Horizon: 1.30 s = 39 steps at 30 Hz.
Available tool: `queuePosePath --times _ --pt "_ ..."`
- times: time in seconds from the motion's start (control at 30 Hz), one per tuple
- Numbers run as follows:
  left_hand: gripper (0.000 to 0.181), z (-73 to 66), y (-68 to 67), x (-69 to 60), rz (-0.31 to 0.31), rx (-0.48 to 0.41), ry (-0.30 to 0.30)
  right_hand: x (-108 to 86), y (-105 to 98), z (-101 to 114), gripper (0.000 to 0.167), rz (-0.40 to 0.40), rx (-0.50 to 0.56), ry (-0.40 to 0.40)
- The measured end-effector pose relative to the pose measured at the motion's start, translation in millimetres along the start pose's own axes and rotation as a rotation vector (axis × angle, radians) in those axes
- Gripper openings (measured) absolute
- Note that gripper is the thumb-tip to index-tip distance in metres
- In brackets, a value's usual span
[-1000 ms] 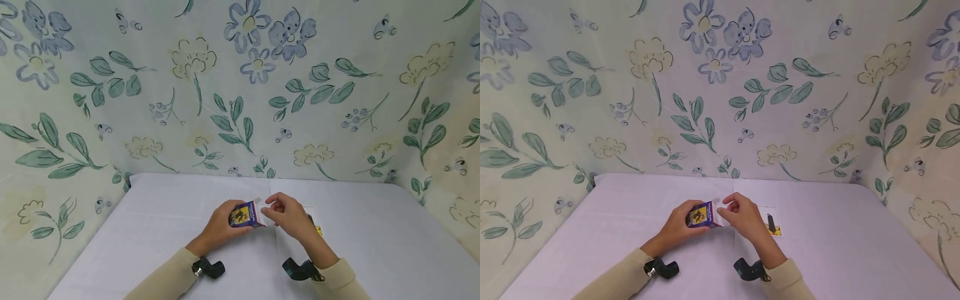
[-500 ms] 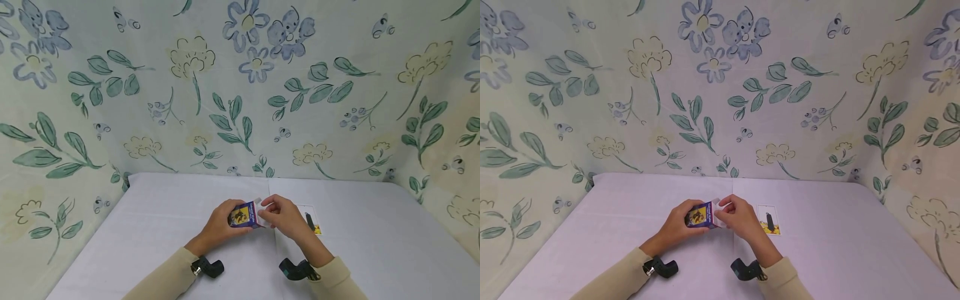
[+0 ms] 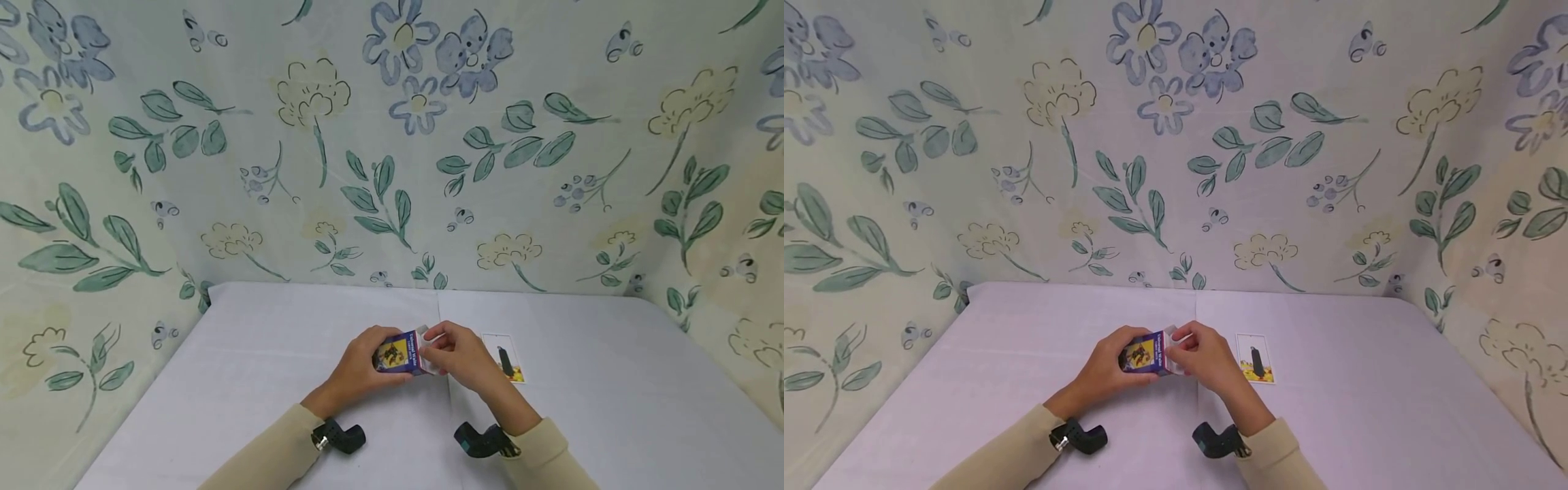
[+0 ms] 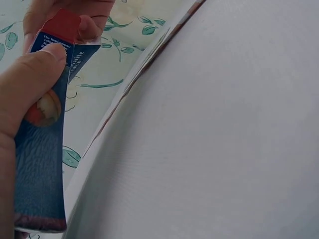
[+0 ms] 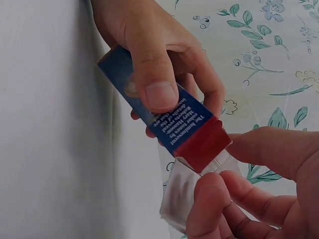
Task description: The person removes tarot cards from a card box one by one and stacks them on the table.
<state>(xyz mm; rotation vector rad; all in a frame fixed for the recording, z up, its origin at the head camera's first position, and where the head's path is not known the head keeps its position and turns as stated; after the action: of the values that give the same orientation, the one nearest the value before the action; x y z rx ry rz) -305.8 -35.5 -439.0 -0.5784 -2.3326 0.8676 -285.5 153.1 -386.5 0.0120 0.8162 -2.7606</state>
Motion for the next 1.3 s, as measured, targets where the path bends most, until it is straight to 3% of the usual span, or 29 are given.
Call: queuePosePath --times 0.33,0.67,1.3 --pt "0.07 0.6 0.1 0.3 0.007 -0.002 0.005 1.7 1.1 -1.5 0.023 0.017 0.014 0.006" --pt "0.072 0.9 0.6 0.6 0.024 0.014 0.006 0.5 4.0 1.6 0.017 0.041 0.048 -0.043" --pt "0.072 1.6 0.7 -0.1 0.01 0.013 0.032 2.8 5.6 -2.7 0.015 0.062 0.1 -0.021"
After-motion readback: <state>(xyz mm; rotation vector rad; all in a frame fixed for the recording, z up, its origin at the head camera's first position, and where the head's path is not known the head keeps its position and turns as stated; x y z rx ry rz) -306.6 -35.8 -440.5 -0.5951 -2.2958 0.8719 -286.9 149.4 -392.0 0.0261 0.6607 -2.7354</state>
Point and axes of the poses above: each hand's wrist, its own x-axis towards the middle knuckle, its own y-axis out of the palm, z = x × y, the point moved 4 cm from there along x, towards the middle knuckle, and after that the axes turned 12 degrees about z, right-handed, at the moved point
